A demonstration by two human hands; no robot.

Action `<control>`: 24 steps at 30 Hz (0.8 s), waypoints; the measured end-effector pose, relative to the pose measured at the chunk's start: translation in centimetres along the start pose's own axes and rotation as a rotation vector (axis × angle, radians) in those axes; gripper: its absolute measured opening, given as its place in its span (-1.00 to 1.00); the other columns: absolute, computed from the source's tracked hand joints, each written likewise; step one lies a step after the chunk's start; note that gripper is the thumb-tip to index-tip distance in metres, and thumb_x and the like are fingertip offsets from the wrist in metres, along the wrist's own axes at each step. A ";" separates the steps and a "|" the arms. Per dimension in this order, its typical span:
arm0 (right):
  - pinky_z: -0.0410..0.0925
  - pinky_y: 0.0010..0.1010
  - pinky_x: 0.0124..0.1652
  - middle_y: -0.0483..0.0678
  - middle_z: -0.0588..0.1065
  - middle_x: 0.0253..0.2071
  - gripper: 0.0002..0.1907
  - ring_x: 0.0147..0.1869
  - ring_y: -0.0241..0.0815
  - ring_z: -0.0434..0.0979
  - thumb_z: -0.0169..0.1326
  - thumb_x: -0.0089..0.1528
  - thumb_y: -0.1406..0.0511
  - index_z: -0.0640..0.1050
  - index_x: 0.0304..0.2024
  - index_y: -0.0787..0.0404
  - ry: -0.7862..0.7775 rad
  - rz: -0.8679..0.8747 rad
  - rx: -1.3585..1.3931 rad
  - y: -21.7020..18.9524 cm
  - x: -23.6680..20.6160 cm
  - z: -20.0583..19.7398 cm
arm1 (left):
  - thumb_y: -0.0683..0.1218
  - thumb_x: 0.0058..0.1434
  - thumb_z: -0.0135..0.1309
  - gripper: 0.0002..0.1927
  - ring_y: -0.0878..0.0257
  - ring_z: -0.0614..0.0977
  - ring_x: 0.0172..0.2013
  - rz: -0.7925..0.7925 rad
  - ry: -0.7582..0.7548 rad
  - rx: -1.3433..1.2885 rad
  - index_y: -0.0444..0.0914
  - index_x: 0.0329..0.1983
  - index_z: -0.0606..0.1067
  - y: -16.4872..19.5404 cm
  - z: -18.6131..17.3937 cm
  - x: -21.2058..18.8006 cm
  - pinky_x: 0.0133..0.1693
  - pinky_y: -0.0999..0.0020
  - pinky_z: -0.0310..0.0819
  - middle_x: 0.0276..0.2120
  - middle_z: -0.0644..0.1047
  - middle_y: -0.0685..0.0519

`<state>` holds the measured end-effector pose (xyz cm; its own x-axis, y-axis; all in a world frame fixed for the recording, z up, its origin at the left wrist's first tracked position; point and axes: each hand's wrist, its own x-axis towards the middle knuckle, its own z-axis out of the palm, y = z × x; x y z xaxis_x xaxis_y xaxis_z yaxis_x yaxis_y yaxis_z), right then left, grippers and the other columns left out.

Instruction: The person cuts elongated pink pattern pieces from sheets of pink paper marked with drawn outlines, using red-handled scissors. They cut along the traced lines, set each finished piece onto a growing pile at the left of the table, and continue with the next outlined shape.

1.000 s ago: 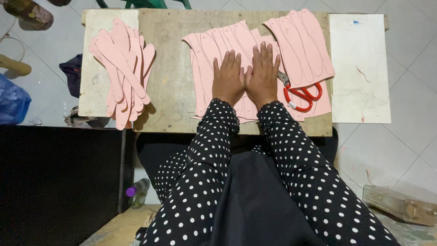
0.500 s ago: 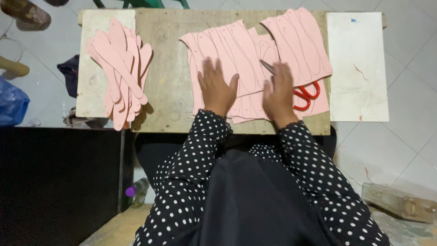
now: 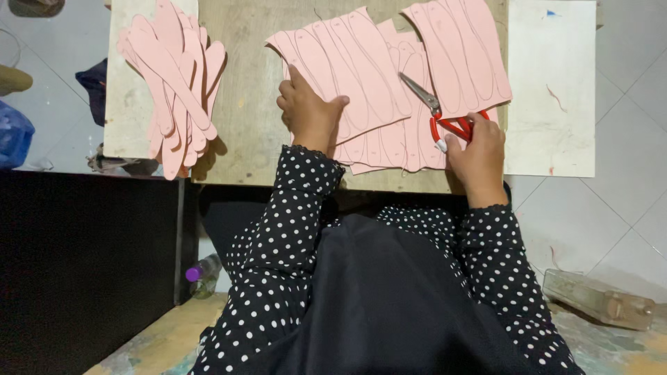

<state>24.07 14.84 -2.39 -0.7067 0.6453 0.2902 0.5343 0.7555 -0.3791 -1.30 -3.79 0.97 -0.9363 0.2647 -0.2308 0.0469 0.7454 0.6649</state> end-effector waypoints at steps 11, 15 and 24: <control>0.45 -0.20 -0.18 0.08 0.58 -0.27 -0.46 -0.23 0.05 0.60 0.31 -0.03 0.22 0.53 -0.05 0.35 -0.216 0.260 0.031 -2.8 1.4 -1.7 | -0.31 0.31 0.05 -0.59 0.23 0.67 -0.04 0.227 -0.160 -1.177 -0.47 0.23 0.36 -0.7 -0.2 3.4 0.02 0.38 0.58 -0.01 0.60 -0.13; 0.44 -0.16 -0.14 0.11 0.59 -0.27 -0.56 -0.20 0.11 0.60 0.31 0.02 0.16 0.59 -0.16 0.31 -0.264 0.299 -0.061 -2.4 0.8 -0.6 | -0.29 0.39 -0.02 -0.64 0.26 0.66 -0.03 0.384 -0.208 -1.234 -0.39 0.23 0.31 -0.7 -1.3 3.9 0.02 0.39 0.56 0.02 0.60 -0.14; 0.40 -0.49 -0.26 -0.03 0.55 -0.23 -0.76 -0.24 -0.32 0.53 0.18 0.24 0.39 0.52 -0.06 0.37 -0.434 0.497 0.782 0.1 -0.3 0.3 | -0.21 0.48 -0.06 -0.67 0.25 0.63 0.01 0.426 -0.197 -1.432 -0.40 0.28 0.34 -1.0 -2.4 4.1 0.10 0.34 0.53 0.04 0.60 -0.15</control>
<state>24.24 14.72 -2.76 -0.6778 0.6518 -0.3401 0.4702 0.0287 -0.8821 -6.04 -4.90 1.01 -0.8746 0.4638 0.1415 -0.1831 -0.5861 0.7893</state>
